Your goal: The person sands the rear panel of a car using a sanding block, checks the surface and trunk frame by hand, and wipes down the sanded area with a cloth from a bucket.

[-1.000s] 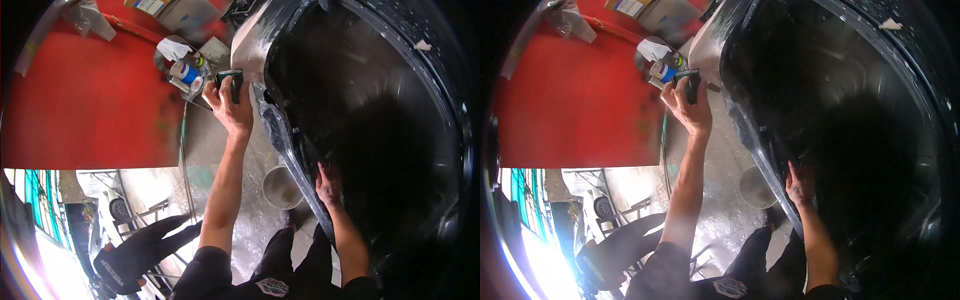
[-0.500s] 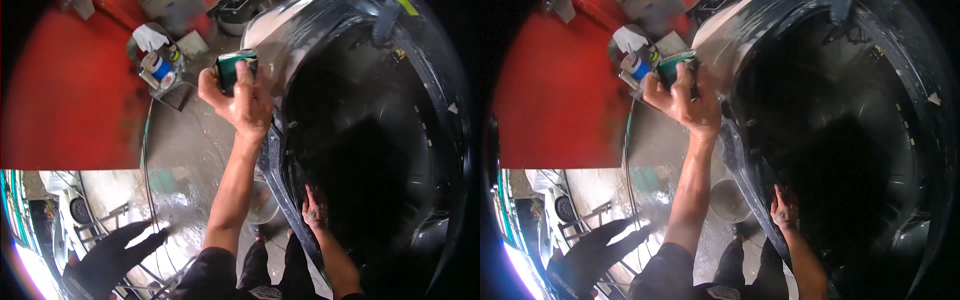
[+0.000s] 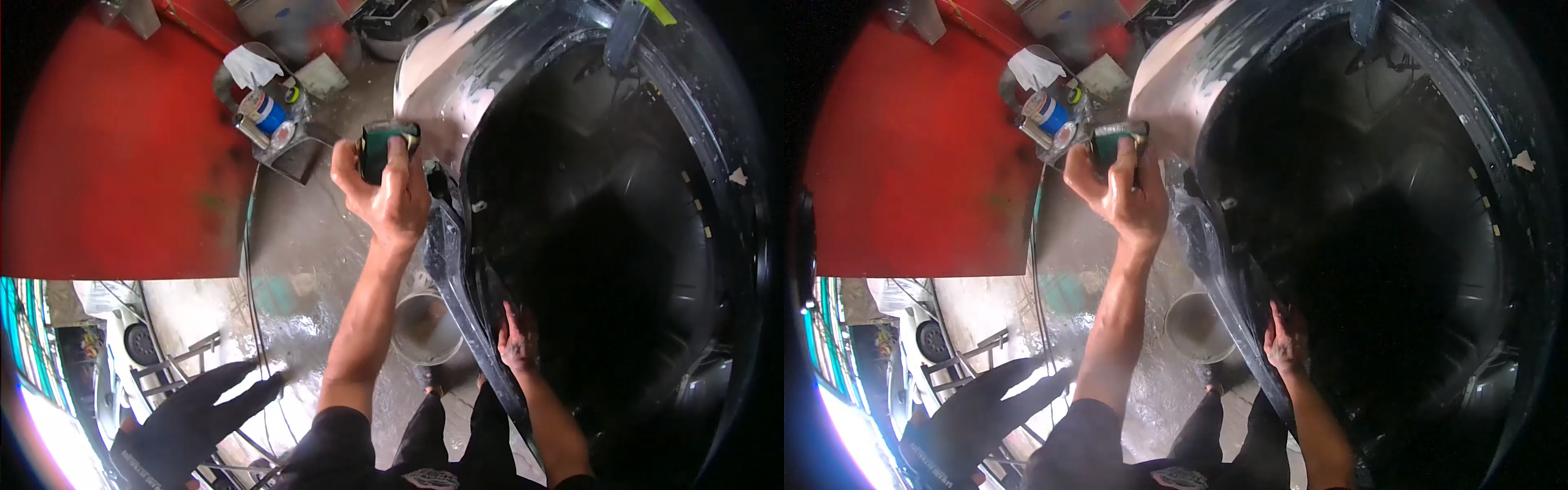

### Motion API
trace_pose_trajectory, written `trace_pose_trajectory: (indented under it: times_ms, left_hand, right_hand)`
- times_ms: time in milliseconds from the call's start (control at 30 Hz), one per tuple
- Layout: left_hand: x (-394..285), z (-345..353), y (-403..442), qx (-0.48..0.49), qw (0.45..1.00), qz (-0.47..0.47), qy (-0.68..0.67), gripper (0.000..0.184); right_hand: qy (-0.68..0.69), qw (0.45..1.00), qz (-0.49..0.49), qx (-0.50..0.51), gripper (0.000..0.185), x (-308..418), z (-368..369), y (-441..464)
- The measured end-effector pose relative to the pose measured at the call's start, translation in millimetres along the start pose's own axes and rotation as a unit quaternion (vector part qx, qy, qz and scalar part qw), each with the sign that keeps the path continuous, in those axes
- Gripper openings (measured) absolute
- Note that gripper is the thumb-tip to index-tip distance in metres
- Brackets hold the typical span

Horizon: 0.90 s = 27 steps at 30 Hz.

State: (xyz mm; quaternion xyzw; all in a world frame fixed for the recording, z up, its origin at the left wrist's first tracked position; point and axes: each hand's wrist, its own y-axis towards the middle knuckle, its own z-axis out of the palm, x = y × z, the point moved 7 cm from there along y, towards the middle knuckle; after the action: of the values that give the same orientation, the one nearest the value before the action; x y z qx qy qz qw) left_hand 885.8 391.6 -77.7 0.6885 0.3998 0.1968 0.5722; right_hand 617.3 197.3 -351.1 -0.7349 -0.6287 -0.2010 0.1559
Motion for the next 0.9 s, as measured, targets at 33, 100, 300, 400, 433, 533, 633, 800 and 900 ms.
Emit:
trace_pose_trajectory:
  times_ms: [33, 100, 300, 400, 433, 533, 633, 800, 900]
  left_hand:
    - [-1.4, 0.8, 2.5, 0.010, 1.000, 0.007, 0.000, 0.051]
    - [-4.6, 2.6, 4.4, -0.005, 1.000, -0.012, -0.029, 0.049]
    - [2.6, 0.6, -26.3, -0.036, 0.997, -0.053, -0.038, 0.053]
    - [0.5, 0.8, -11.9, -0.037, 0.998, -0.026, -0.037, 0.053]
    - [-0.5, 2.4, -6.9, -0.045, 0.998, -0.024, -0.048, 0.052]
    - [-8.9, 8.0, 5.3, -0.055, 0.996, -0.029, -0.060, 0.048]
    - [-0.9, 1.4, -16.8, -0.029, 0.996, -0.060, -0.051, 0.046]
    - [-17.7, 9.3, 33.7, -0.054, 0.997, -0.040, -0.037, 0.043]
    - [-9.9, 10.1, -10.9, -0.094, 0.994, -0.044, -0.021, 0.048]
  right_hand:
    - [0.005, 1.000, 0.000, 0.003, 0.066, -1.9, 1.9, -0.5]
    - [0.004, 1.000, 0.010, 0.007, 0.065, -5.1, 6.0, -1.4]
    - [-0.015, 1.000, -0.009, -0.010, 0.065, 3.5, -4.1, 5.2]
    - [-0.021, 1.000, -0.004, -0.005, 0.064, 0.1, 0.2, 3.0]
    - [-0.020, 1.000, 0.003, 0.002, 0.064, -1.0, 1.5, -1.2]
    - [-0.014, 1.000, 0.019, 0.016, 0.063, -3.2, 1.9, -2.0]
    - [-0.025, 1.000, 0.008, 0.003, 0.064, -2.3, 1.8, -2.6]
    - [-0.004, 1.000, -0.001, 0.009, 0.061, -0.5, 0.6, 9.8]
    - [-0.019, 1.000, 0.003, 0.009, 0.064, -3.9, 2.0, 9.8]
